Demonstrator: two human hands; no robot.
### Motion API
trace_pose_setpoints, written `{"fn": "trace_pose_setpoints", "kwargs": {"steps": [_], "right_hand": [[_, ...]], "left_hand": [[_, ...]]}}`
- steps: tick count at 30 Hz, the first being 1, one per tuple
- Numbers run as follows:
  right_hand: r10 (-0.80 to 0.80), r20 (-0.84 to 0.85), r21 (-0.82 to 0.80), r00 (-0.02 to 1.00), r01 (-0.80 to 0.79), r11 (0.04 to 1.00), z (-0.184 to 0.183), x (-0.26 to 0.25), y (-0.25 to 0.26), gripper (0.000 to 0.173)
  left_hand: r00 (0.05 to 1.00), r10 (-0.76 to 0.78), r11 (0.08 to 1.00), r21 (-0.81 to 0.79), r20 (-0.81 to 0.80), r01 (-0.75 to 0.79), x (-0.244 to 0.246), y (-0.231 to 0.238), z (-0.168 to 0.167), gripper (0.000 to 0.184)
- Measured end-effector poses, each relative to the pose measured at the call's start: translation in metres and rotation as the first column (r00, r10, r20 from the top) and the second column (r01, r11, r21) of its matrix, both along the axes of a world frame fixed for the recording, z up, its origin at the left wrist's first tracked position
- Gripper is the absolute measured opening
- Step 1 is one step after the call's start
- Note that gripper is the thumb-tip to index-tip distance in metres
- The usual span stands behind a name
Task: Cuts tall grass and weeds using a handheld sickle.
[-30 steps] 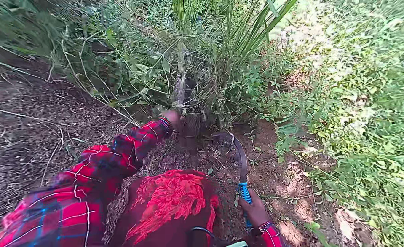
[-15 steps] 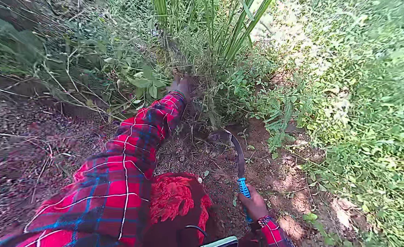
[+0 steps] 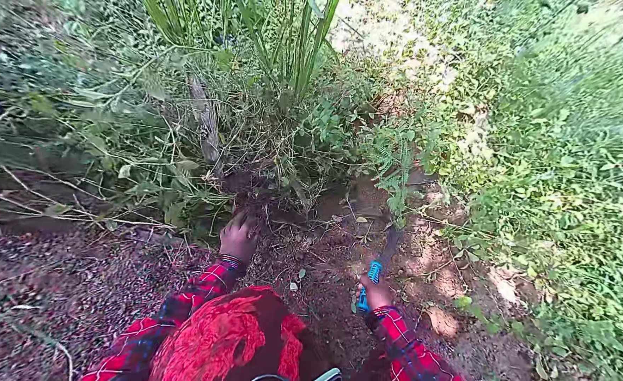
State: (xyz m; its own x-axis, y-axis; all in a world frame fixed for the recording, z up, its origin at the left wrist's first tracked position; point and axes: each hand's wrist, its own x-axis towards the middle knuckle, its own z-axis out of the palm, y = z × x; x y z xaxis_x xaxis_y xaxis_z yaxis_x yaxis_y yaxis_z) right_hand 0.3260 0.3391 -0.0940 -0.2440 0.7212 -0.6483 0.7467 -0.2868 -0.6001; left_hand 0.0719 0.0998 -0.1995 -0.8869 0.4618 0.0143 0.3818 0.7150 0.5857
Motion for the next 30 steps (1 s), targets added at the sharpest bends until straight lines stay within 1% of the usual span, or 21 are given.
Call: {"fn": "trace_pose_setpoints", "kwargs": {"steps": [1, 2, 3, 5, 6, 7, 8, 9, 10, 11, 12, 14, 15, 16, 18, 20, 21, 22, 25, 28, 30], "right_hand": [[0.098, 0.054, -0.031, 0.994, -0.096, 0.995, 0.004, -0.003, -0.009, 0.049], [0.211, 0.065, -0.073, 0.975, -0.206, 0.976, 0.006, -0.005, -0.016, 0.051], [0.316, 0.023, -0.107, 0.949, -0.312, 0.944, 0.008, -0.005, -0.022, 0.050], [0.518, -0.051, -0.134, 0.854, -0.520, 0.844, 0.016, -0.004, -0.028, 0.052], [0.593, -0.055, -0.099, 0.803, -0.595, 0.797, 0.019, -0.004, -0.030, 0.053], [0.634, -0.051, -0.052, 0.771, -0.636, 0.770, 0.024, -0.003, -0.031, 0.053], [0.647, -0.041, 0.010, 0.761, -0.647, 0.762, 0.029, 0.001, -0.032, 0.055], [0.638, -0.038, 0.089, 0.769, -0.634, 0.769, 0.032, 0.006, -0.032, 0.056], [0.609, -0.058, 0.195, 0.791, -0.590, 0.784, 0.030, 0.014, -0.030, 0.055], [0.576, -0.092, 0.291, 0.812, -0.531, 0.796, 0.027, 0.022, -0.027, 0.055], [0.548, -0.126, 0.374, 0.827, -0.472, 0.798, 0.026, 0.029, -0.022, 0.057], [0.504, -0.123, 0.489, 0.855, -0.390, 0.780, 0.031, 0.039, -0.013, 0.061], [0.475, -0.106, 0.518, 0.873, -0.359, 0.776, 0.034, 0.043, -0.011, 0.061], [0.443, -0.101, 0.533, 0.891, -0.327, 0.780, 0.037, 0.046, -0.010, 0.062], [0.374, -0.135, 0.505, 0.917, -0.261, 0.823, 0.036, 0.054, -0.012, 0.065], [0.337, -0.169, 0.442, 0.926, -0.234, 0.866, 0.033, 0.062, -0.014, 0.065], [0.334, -0.160, 0.409, 0.929, -0.246, 0.879, 0.032, 0.065, -0.012, 0.064], [0.334, -0.132, 0.372, 0.933, -0.266, 0.889, 0.033, 0.066, -0.011, 0.061], [0.330, -0.083, 0.267, 0.940, -0.298, 0.916, 0.034, 0.065, -0.011, 0.053], [0.276, -0.131, 0.212, 0.952, -0.245, 0.946, 0.029, 0.057, -0.019, 0.054], [0.258, -0.119, 0.155, 0.959, -0.239, 0.958, 0.021, 0.053, -0.027, 0.056]], "left_hand": [[0.999, -0.046, 0.999, 0.009, -0.013, 0.047, 0.003, 0.001, 0.002, 0.032], [0.992, -0.110, 0.993, 0.026, -0.055, 0.111, 0.007, 0.005, 0.001, 0.028], [0.978, -0.181, 0.982, 0.034, -0.104, 0.186, 0.011, 0.012, -0.002, 0.027], [0.920, -0.384, 0.923, -0.008, -0.076, 0.384, 0.021, 0.027, -0.002, 0.029], [0.852, -0.522, 0.853, -0.055, -0.043, 0.519, 0.026, 0.035, -0.001, 0.028], [0.738, -0.675, 0.734, -0.107, 0.001, 0.671, 0.030, 0.045, 0.000, 0.025], [0.592, -0.801, 0.578, -0.151, 0.083, 0.802, 0.033, 0.057, 0.003, 0.024], [0.455, -0.873, 0.420, -0.199, 0.178, 0.885, 0.035, 0.071, 0.006, 0.028], [0.365, -0.893, 0.301, -0.252, 0.264, 0.920, 0.038, 0.086, 0.010, 0.035], [0.342, -0.878, 0.242, -0.306, 0.335, 0.921, 0.041, 0.100, 0.013, 0.048], [0.366, -0.847, 0.229, -0.355, 0.386, 0.906, 0.041, 0.113, 0.017, 0.062], [0.487, -0.781, 0.300, -0.450, 0.391, 0.841, 0.035, 0.132, 0.020, 0.080], [0.546, -0.746, 0.340, -0.487, 0.382, 0.804, 0.028, 0.138, 0.019, 0.079], [0.605, -0.696, 0.386, -0.509, 0.387, 0.769, 0.020, 0.142, 0.014, 0.073], [0.712, -0.551, 0.504, -0.505, 0.436, 0.700, 0.006, 0.145, 0.001, 0.056], [0.780, -0.457, 0.615, -0.481, 0.428, 0.625, 0.000, 0.142, -0.011, 0.048], [0.803, -0.416, 0.659, -0.467, 0.427, 0.590, 0.001, 0.140, -0.011, 0.045], [0.816, -0.389, 0.690, -0.452, 0.428, 0.566, 0.003, 0.137, -0.011, 0.042], [0.795, -0.444, 0.682, -0.419, 0.414, 0.599, 0.008, 0.129, -0.018, 0.033], [0.767, -0.379, 0.751, -0.313, 0.517, 0.582, 0.020, 0.120, -0.014, 0.039], [0.733, -0.374, 0.782, -0.231, 0.568, 0.578, 0.022, 0.113, -0.024, 0.044]]}}
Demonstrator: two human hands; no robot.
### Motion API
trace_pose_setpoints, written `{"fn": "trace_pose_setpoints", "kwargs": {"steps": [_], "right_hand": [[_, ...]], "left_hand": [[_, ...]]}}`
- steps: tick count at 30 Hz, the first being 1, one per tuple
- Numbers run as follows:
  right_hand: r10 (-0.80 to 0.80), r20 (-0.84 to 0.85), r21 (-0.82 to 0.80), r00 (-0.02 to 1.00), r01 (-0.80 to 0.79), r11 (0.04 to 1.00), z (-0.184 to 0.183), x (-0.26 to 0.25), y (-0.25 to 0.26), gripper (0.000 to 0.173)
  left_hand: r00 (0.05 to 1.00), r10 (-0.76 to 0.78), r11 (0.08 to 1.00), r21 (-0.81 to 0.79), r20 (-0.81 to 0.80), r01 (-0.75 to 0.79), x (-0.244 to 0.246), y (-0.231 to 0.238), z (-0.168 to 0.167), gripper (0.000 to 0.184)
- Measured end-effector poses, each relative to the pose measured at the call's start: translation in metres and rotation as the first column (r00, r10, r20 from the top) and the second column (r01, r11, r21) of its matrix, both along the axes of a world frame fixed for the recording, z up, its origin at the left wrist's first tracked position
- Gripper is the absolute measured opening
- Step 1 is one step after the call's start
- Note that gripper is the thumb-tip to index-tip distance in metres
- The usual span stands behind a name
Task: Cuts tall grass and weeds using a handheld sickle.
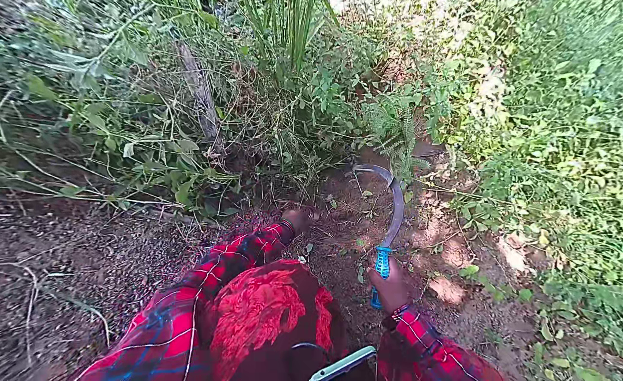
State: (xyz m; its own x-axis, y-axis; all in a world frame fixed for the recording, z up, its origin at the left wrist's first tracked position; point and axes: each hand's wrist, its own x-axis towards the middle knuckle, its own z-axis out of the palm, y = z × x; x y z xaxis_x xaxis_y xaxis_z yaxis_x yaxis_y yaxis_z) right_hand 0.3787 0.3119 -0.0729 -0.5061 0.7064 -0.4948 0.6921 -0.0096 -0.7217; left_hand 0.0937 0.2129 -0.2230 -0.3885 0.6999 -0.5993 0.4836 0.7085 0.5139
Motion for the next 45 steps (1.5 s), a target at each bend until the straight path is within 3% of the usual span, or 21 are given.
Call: {"fn": "trace_pose_setpoints", "kwargs": {"steps": [3, 5, 6, 9, 12, 14, 16, 18, 20, 22, 25, 27, 30, 32, 34, 36, 38, 41, 43, 45], "right_hand": [[0.214, 0.273, -0.222, 0.938, -0.156, 0.963, -0.011, 0.004, -0.005, 0.057], [0.363, 0.356, -0.407, 0.861, -0.207, 0.890, -0.010, 0.008, -0.004, 0.058], [0.370, 0.357, -0.427, 0.857, -0.203, 0.881, -0.003, 0.008, -0.003, 0.055], [0.186, 0.240, -0.369, 0.953, -0.088, 0.925, 0.025, 0.008, 0.004, 0.038], [-0.061, 0.108, -0.196, 0.992, 0.081, 0.977, 0.033, 0.001, 0.007, 0.042], [-0.127, 0.082, -0.123, 0.989, 0.137, 0.983, 0.020, -0.005, 0.009, 0.046], [-0.038, 0.158, -0.181, 0.987, 0.067, 0.981, 0.005, -0.004, 0.005, 0.048], [0.237, 0.269, -0.371, 0.933, -0.127, 0.920, -0.001, 0.005, -0.001, 0.049], [0.428, 0.227, -0.534, 0.875, -0.256, 0.805, 0.006, 0.016, -0.007, 0.045], [0.459, 0.168, -0.584, 0.872, -0.287, 0.759, 0.021, 0.024, -0.008, 0.041], [0.340, 0.147, -0.480, 0.929, -0.234, 0.845, 0.037, 0.022, -0.009, 0.046], [0.193, 0.101, -0.358, 0.976, -0.145, 0.922, 0.038, 0.011, -0.002, 0.044], [0.043, 0.049, -0.181, 0.998, -0.033, 0.983, 0.041, 0.006, 0.016, 0.049], [-0.009, 0.007, -0.130, 1.000, 0.010, 0.991, 0.043, 0.004, 0.027, 0.045], [-0.014, 0.013, -0.136, 1.000, 0.016, 0.991, 0.048, 0.003, 0.032, 0.046], [0.046, 0.087, -0.126, 0.995, -0.035, 0.991, 0.050, 0.003, 0.034, 0.048], [0.125, 0.201, -0.085, 0.972, -0.110, 0.990, 0.049, 0.002, 0.035, 0.051], [0.180, 0.285, -0.051, 0.942, -0.173, 0.984, 0.051, -0.001, 0.034, 0.055], [0.216, 0.303, -0.019, 0.928, -0.221, 0.975, 0.050, 0.001, 0.037, 0.060], [0.246, 0.299, 0.013, 0.922, -0.262, 0.965, 0.049, 0.004, 0.040, 0.064]], "left_hand": [[0.981, 0.149, 0.979, 0.122, 0.126, -0.165, 0.006, -0.012, -0.012, 0.043], [0.933, 0.272, 0.939, 0.145, 0.234, -0.311, 0.015, -0.019, -0.001, 0.043], [0.910, 0.315, 0.919, 0.152, 0.268, -0.363, 0.017, -0.022, 0.004, 0.042], [0.860, 0.406, 0.863, 0.178, 0.309, -0.472, 0.026, -0.027, 0.008, 0.040], [0.806, 0.474, 0.819, 0.159, 0.355, -0.552, 0.038, -0.030, 0.010, 0.039], [0.806, 0.484, 0.814, 0.163, 0.341, -0.558, 0.043, -0.030, 0.014, 0.039], [0.815, 0.481, 0.827, 0.142, 0.323, -0.544, 0.043, -0.030, 0.017, 0.042], [0.813, 0.499, 0.822, 0.133, 0.302, -0.554, 0.041, -0.032, 0.016, 0.043], [0.725, 0.614, 0.700, 0.210, 0.313, -0.683, 0.038, -0.035, 0.021, 0.039], [0.596, 0.727, 0.482, 0.365, 0.341, -0.796, 0.022, -0.037, 0.035, 0.036], [0.473, 0.795, 0.189, 0.586, 0.380, -0.788, -0.016, -0.045, 0.064, 0.034], [0.463, 0.805, 0.094, 0.690, 0.372, -0.717, -0.046, -0.047, 0.089, 0.035], [0.562, 0.804, 0.210, 0.792, 0.193, -0.573, -0.090, -0.045, 0.137, 0.042], [0.573, 0.819, 0.311, 0.813, 0.034, -0.493, -0.115, -0.046, 0.172, 0.051], [0.580, 0.810, 0.441, 0.745, -0.090, -0.500, -0.128, -0.047, 0.198, 0.083], [0.610, 0.742, 0.641, 0.558, -0.276, -0.527, -0.122, -0.041, 0.212, 0.098], [0.694, 0.585, 0.810, 0.352, -0.419, -0.469, -0.108, -0.029, 0.216, 0.092], [0.813, 0.336, 0.940, 0.220, -0.475, -0.260, -0.086, -0.007, 0.214, 0.055], [0.851, 0.160, 0.962, 0.271, -0.500, -0.021, -0.074, 0.013, 0.206, 0.041], [0.903, -0.018, 0.916, 0.355, -0.429, 0.187, -0.064, 0.038, 0.202, 0.039]]}}
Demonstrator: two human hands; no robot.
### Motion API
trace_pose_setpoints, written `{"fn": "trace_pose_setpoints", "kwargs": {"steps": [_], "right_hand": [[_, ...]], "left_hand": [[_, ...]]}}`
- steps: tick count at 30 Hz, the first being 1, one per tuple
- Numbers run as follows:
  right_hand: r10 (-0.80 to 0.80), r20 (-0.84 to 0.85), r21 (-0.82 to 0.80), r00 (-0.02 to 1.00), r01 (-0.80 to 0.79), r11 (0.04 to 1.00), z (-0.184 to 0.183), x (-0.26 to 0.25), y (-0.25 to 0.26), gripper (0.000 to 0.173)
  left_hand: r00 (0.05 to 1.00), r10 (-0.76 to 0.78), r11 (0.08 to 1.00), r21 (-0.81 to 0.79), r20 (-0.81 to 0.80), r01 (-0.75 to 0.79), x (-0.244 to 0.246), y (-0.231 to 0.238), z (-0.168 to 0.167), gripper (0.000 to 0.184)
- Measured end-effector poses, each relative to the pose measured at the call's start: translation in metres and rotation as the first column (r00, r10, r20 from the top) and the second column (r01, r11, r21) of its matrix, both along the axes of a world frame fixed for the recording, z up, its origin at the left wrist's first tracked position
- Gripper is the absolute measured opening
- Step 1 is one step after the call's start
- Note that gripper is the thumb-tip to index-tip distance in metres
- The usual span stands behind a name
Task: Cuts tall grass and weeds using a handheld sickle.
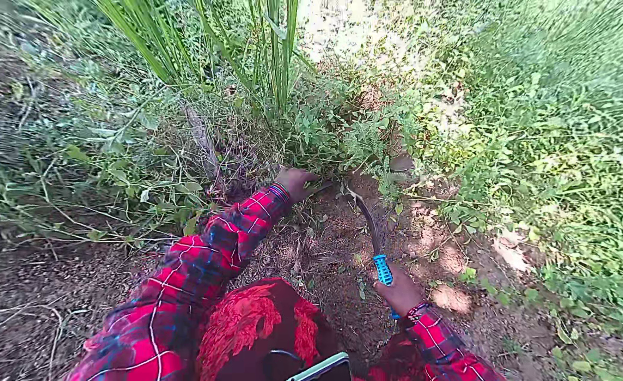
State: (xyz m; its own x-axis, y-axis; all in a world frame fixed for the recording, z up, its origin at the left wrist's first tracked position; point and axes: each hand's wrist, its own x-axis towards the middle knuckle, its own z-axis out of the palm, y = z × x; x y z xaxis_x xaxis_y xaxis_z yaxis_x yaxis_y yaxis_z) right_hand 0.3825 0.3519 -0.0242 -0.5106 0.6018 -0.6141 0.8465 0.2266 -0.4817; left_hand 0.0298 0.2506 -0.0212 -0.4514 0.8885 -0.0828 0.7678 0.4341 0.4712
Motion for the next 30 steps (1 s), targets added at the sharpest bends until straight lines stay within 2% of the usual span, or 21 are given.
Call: {"fn": "trace_pose_setpoints", "kwargs": {"steps": [3, 5, 7, 10, 12, 14, 18, 22, 24, 26, 28, 30], "right_hand": [[0.060, -0.007, 0.017, 0.998, -0.060, 0.998, 0.004, 0.003, 0.005, 0.064], [0.085, -0.007, 0.021, 0.996, -0.085, 0.996, 0.010, 0.004, 0.008, 0.065], [0.098, -0.019, 0.013, 0.995, -0.098, 0.995, 0.020, 0.006, 0.011, 0.068], [0.115, -0.078, 0.037, 0.990, -0.113, 0.993, 0.030, 0.010, 0.019, 0.063], [0.133, -0.086, 0.042, 0.987, -0.130, 0.991, 0.036, 0.011, 0.024, 0.062], [0.128, -0.096, 0.034, 0.987, -0.126, 0.991, 0.041, 0.012, 0.028, 0.062], [0.125, -0.169, 0.034, 0.978, -0.121, 0.992, 0.040, 0.015, 0.033, 0.054], [0.091, -0.228, -0.013, 0.969, -0.097, 0.995, 0.040, 0.022, 0.033, 0.051], [0.051, -0.241, -0.046, 0.969, -0.064, 0.997, 0.041, 0.026, 0.033, 0.056], [-0.011, -0.220, -0.072, 0.975, -0.004, 0.997, 0.042, 0.028, 0.032, 0.061], [-0.055, -0.176, -0.071, 0.983, 0.044, 0.997, 0.039, 0.030, 0.036, 0.063], [-0.084, -0.127, -0.063, 0.988, 0.077, 0.995, 0.032, 0.029, 0.043, 0.068]], "left_hand": [[0.971, -0.172, 0.981, -0.066, 0.169, 0.185, 0.020, 0.043, 0.020, 0.054], [0.947, -0.266, 0.955, -0.083, 0.179, 0.284, 0.025, 0.067, 0.030, 0.064], [0.933, -0.337, 0.923, -0.150, 0.125, 0.353, 0.022, 0.089, 0.037, 0.063], [0.933, -0.359, 0.876, -0.339, 0.015, 0.343, 0.019, 0.115, 0.043, 0.048], [0.950, -0.311, 0.878, -0.388, -0.020, 0.280, 0.023, 0.122, 0.047, 0.037], [0.965, -0.259, 0.905, -0.361, -0.046, 0.225, 0.027, 0.124, 0.051, 0.033], [0.963, -0.261, 0.946, -0.216, -0.062, 0.242, 0.011, 0.128, 0.029, 0.028], [0.972, -0.099, 0.982, -0.178, -0.214, 0.061, 0.000, 0.107, 0.005, 0.027], [0.966, 0.051, 0.975, -0.195, -0.255, -0.103, -0.015, 0.085, -0.014, 0.028], [0.934, 0.243, 0.921, -0.240, -0.263, -0.307, -0.028, 0.056, -0.033, 0.029], [0.863, 0.448, 0.813, -0.297, -0.231, -0.501, -0.044, 0.030, -0.053, 0.037], [0.836, 0.487, 0.770, -0.328, -0.253, -0.548, -0.057, 0.012, -0.065, 0.041]]}}
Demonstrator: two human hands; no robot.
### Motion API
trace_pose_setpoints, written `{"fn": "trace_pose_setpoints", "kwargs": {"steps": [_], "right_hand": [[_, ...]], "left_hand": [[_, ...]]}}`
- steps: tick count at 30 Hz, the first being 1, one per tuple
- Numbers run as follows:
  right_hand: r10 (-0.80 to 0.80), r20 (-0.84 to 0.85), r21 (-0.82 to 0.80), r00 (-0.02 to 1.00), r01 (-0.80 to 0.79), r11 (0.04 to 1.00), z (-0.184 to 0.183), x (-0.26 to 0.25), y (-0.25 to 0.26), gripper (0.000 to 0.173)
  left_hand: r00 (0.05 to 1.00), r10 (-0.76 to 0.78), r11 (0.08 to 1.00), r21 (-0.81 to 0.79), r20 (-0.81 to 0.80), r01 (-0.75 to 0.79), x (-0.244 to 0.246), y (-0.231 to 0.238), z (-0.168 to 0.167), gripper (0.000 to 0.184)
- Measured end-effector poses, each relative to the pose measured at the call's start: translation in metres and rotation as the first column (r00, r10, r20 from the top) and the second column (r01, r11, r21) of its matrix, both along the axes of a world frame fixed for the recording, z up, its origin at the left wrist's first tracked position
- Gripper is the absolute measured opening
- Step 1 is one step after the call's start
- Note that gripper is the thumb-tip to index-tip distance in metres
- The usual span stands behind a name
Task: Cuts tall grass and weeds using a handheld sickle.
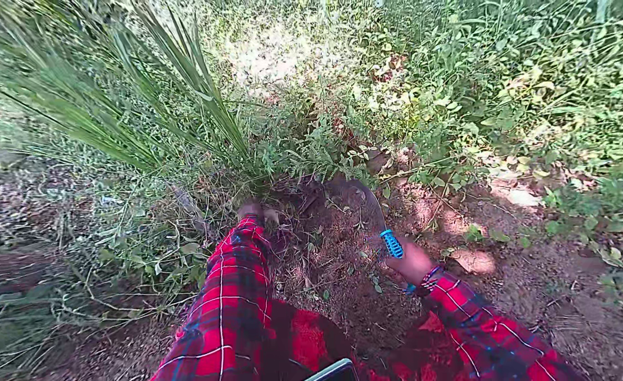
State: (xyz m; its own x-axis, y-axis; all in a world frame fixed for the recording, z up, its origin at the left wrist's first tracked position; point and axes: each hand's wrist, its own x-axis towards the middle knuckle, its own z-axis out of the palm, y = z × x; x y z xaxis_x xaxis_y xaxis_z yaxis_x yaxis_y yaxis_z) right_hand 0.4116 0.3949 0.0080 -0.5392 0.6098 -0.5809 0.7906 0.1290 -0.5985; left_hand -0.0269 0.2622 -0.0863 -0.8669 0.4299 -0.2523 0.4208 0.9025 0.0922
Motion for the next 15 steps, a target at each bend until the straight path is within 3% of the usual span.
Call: {"fn": "trace_pose_setpoints", "kwargs": {"steps": [3, 6, 8, 10, 13, 15], "right_hand": [[-0.042, 0.069, -0.025, 0.997, 0.044, 0.999, -0.017, -0.007, 0.006, 0.067], [-0.078, 0.100, -0.066, 0.992, 0.085, 0.994, -0.041, -0.019, 0.011, 0.068], [-0.086, 0.132, -0.055, 0.987, 0.094, 0.994, -0.047, -0.025, 0.013, 0.068], [-0.086, 0.171, -0.055, 0.981, 0.097, 0.994, -0.048, -0.030, 0.009, 0.065], [-0.142, 0.145, -0.074, 0.979, 0.153, 0.985, -0.051, -0.034, 0.009, 0.061], [-0.202, 0.096, -0.104, 0.975, 0.212, 0.972, -0.055, -0.034, 0.007, 0.060]], "left_hand": [[0.985, -0.130, 0.991, -0.011, -0.117, 0.130, 0.004, 0.002, 0.003, 0.040], [0.877, -0.435, 0.900, -0.115, -0.204, 0.420, 0.025, 0.037, 0.008, 0.031], [0.863, -0.502, 0.853, -0.202, -0.059, 0.482, 0.057, 0.076, 0.016, 0.027], [0.876, -0.449, 0.850, -0.220, 0.174, 0.479, 0.088, 0.114, 0.007, 0.036], [0.800, -0.464, 0.881, 0.104, 0.381, 0.461, 0.137, 0.155, -0.030, 0.042], [0.762, -0.483, 0.871, 0.154, 0.431, 0.466, 0.174, 0.164, -0.038, 0.062]]}}
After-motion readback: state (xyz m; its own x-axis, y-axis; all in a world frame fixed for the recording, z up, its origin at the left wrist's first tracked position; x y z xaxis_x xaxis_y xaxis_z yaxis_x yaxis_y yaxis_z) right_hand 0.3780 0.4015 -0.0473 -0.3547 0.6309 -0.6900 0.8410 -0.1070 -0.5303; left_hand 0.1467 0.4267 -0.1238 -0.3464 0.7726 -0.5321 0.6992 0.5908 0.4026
